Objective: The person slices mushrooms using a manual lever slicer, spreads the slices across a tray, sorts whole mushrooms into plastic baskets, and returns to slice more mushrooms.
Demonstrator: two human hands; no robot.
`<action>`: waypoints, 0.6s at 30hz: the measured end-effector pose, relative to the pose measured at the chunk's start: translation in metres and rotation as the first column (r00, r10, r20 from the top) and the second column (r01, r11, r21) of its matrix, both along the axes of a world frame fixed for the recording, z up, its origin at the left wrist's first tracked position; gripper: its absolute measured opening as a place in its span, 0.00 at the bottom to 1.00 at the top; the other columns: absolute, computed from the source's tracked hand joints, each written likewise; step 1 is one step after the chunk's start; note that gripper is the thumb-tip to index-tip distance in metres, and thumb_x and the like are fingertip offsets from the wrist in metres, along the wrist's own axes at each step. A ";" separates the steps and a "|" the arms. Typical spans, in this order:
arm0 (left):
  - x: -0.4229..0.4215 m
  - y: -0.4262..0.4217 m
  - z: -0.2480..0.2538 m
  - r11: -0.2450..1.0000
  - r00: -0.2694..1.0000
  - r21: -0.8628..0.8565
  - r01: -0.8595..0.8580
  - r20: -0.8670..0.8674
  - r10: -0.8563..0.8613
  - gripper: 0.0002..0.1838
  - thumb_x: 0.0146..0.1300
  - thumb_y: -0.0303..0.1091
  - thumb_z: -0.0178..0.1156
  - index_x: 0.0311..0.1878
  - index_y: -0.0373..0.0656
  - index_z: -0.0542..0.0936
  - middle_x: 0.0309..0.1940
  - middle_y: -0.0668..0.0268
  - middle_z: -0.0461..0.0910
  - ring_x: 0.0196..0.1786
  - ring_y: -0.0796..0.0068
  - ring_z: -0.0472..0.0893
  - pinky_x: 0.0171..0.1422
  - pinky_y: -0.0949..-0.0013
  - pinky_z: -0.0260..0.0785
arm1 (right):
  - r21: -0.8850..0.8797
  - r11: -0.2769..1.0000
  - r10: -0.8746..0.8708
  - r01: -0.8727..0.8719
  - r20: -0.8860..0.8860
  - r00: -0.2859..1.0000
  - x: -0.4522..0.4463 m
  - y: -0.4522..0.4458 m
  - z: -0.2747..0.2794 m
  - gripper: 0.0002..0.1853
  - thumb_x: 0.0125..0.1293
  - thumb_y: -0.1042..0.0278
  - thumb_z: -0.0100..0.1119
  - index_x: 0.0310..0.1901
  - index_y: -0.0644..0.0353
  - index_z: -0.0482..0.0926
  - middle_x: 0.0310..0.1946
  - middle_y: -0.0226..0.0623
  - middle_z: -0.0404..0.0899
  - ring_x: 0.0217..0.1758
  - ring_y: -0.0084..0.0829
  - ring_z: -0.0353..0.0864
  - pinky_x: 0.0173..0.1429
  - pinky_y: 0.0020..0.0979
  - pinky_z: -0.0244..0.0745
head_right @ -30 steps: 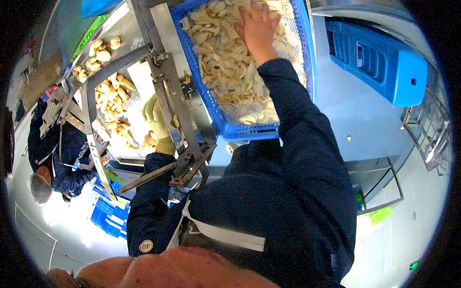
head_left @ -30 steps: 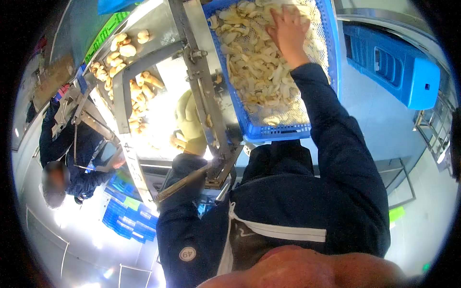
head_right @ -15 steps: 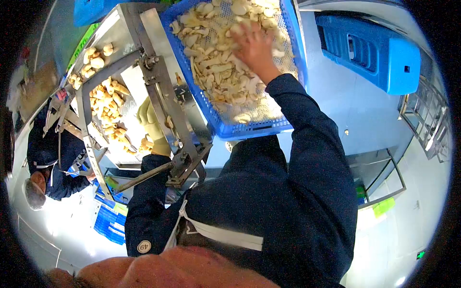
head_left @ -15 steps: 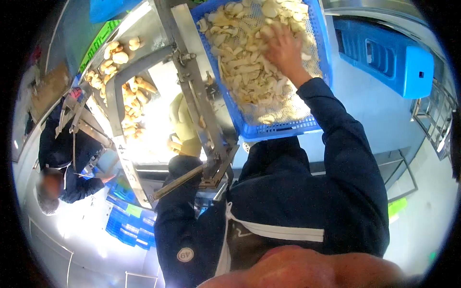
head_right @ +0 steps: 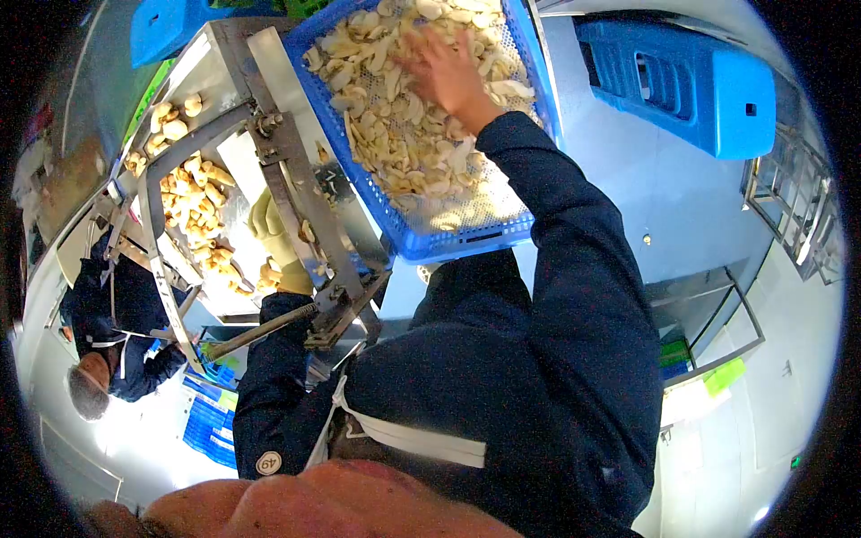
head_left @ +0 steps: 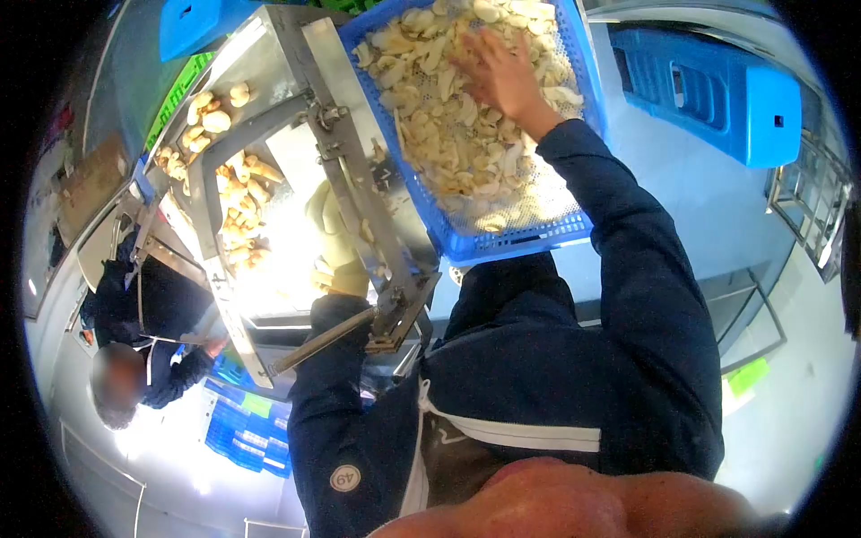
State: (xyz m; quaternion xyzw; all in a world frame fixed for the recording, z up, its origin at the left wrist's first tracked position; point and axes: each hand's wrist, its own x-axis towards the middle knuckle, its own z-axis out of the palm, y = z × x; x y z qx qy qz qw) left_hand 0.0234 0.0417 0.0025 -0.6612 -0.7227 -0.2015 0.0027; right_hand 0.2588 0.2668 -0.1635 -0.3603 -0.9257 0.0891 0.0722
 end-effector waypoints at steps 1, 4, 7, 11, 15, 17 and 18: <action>-0.003 -0.002 0.001 1.000 1.000 -0.020 0.014 0.017 -0.014 0.23 0.53 0.31 0.65 0.54 0.41 0.72 0.46 0.58 0.77 0.45 0.59 0.78 0.48 0.59 0.72 | 0.044 0.998 -0.056 0.054 0.041 0.998 0.005 0.007 0.002 0.32 0.62 0.44 0.59 0.68 0.31 0.64 0.74 0.29 0.53 0.77 0.42 0.48 0.71 0.65 0.45; 0.001 -0.003 0.004 1.000 0.998 -0.021 0.009 -0.056 -0.010 0.26 0.53 0.33 0.67 0.55 0.41 0.71 0.48 0.58 0.75 0.47 0.58 0.77 0.49 0.59 0.71 | -0.079 0.905 -0.424 0.418 -0.090 0.901 0.013 0.018 -0.016 0.31 0.62 0.41 0.57 0.68 0.31 0.65 0.73 0.34 0.54 0.75 0.46 0.51 0.68 0.66 0.48; -0.004 -0.007 -0.007 1.000 0.992 -0.011 0.018 -0.128 -0.019 0.28 0.53 0.36 0.67 0.57 0.43 0.70 0.51 0.57 0.73 0.49 0.57 0.75 0.51 0.58 0.70 | -0.032 0.916 -0.400 0.399 -0.119 0.909 -0.008 0.011 -0.021 0.30 0.63 0.40 0.55 0.67 0.32 0.66 0.70 0.37 0.58 0.74 0.49 0.53 0.67 0.66 0.49; -0.003 -0.011 -0.006 0.999 0.995 -0.026 -0.022 -0.102 0.019 0.29 0.54 0.38 0.67 0.59 0.43 0.70 0.52 0.57 0.72 0.52 0.57 0.74 0.54 0.57 0.69 | 0.059 0.996 -0.068 0.072 -0.057 0.996 -0.022 0.005 -0.015 0.29 0.64 0.44 0.56 0.66 0.35 0.67 0.66 0.35 0.64 0.72 0.46 0.56 0.67 0.64 0.50; -0.009 -0.020 -0.010 0.994 0.997 -0.102 -0.047 -0.070 0.040 0.29 0.53 0.36 0.67 0.58 0.45 0.71 0.53 0.57 0.71 0.53 0.56 0.74 0.55 0.57 0.69 | -0.099 0.943 -0.330 0.317 -0.182 0.926 0.012 0.044 -0.002 0.28 0.62 0.55 0.57 0.64 0.46 0.69 0.70 0.42 0.58 0.74 0.49 0.51 0.70 0.64 0.45; -0.003 -0.013 -0.001 0.998 0.999 -0.068 -0.020 -0.028 0.018 0.28 0.52 0.34 0.67 0.58 0.45 0.71 0.53 0.58 0.72 0.53 0.56 0.74 0.56 0.58 0.69 | -0.088 0.928 -0.372 0.363 -0.283 0.884 0.022 0.047 -0.027 0.28 0.63 0.48 0.58 0.66 0.34 0.68 0.68 0.33 0.63 0.73 0.45 0.56 0.68 0.65 0.50; -0.003 -0.012 -0.003 0.999 0.999 -0.047 -0.025 -0.046 0.023 0.28 0.53 0.34 0.67 0.58 0.45 0.71 0.53 0.58 0.72 0.53 0.56 0.74 0.56 0.58 0.69 | -0.042 0.918 -0.395 0.393 -0.080 0.915 0.020 0.029 -0.020 0.27 0.62 0.50 0.60 0.65 0.32 0.69 0.69 0.30 0.62 0.73 0.44 0.54 0.69 0.65 0.49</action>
